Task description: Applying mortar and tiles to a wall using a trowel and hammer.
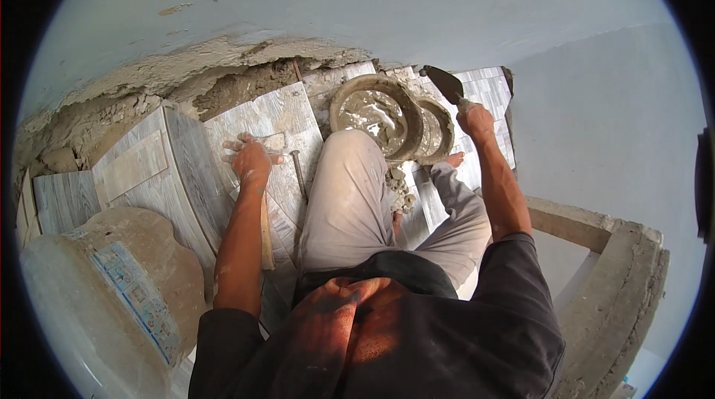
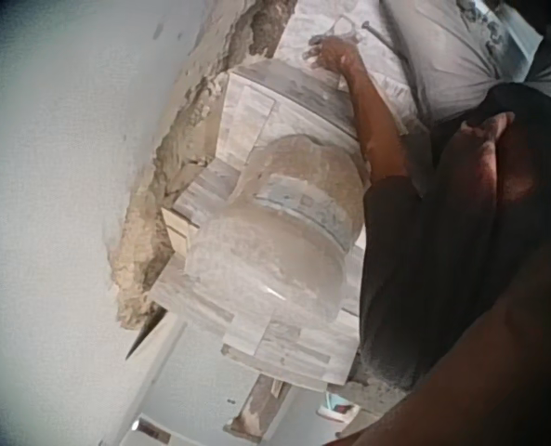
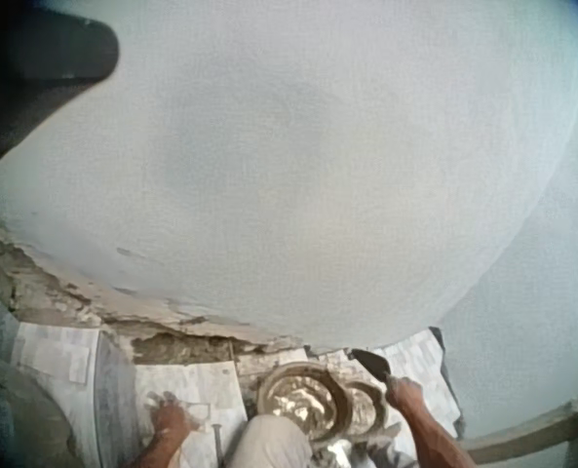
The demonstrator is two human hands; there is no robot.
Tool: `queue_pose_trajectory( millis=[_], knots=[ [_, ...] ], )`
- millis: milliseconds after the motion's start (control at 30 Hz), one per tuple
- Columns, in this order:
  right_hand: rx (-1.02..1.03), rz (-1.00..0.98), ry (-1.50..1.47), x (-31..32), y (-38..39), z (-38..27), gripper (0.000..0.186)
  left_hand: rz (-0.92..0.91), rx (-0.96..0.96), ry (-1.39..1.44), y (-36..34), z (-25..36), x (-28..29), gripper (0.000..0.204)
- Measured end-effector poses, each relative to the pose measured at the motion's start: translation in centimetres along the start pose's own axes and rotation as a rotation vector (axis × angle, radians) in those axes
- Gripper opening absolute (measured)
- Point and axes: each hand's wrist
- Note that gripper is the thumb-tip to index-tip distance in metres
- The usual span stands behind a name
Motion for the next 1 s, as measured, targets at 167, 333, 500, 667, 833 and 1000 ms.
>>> queue_pose_trajectory(
  millis=[167, 333, 500, 667, 833, 1000],
  knots=[
    [0.112, 0.165, 0.018, 2.5, 1.3, -0.6, 0.028, 0.078, 0.020, -0.109, 0.0, 0.1, -0.7, 0.118],
    [0.319, -0.022, -0.532, 9.3, 3.5, -4.5, 0.037, -0.019, 0.065, -0.081, 0.4, 0.8, 0.3, 0.119],
    [0.762, -0.090, -0.556, 13.9, 5.0, -15.3, 0.040, -0.012, 0.080, 0.008, 0.4, 0.8, 0.2, 0.118],
    [0.810, 0.182, -0.054, 15.3, 4.5, -24.2, 0.033, -0.005, 0.052, 0.006, 0.2, 0.6, -0.2, 0.117],
    [0.887, 0.268, 0.115, 15.5, 3.8, -27.3, 0.034, -0.002, 0.086, -0.007, 0.7, 1.0, 0.5, 0.116],
    [0.904, 0.158, 0.213, 14.1, 3.7, -30.0, 0.036, -0.041, 0.065, -0.067, 0.8, 1.2, 1.0, 0.116]
  ],
)
Point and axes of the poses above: each hand's wrist, its own y-axis away from the middle knuckle, its own x-axis out of the back of the hand, z = x × y, and after that the axes turned 7 degrees about y, right-handed
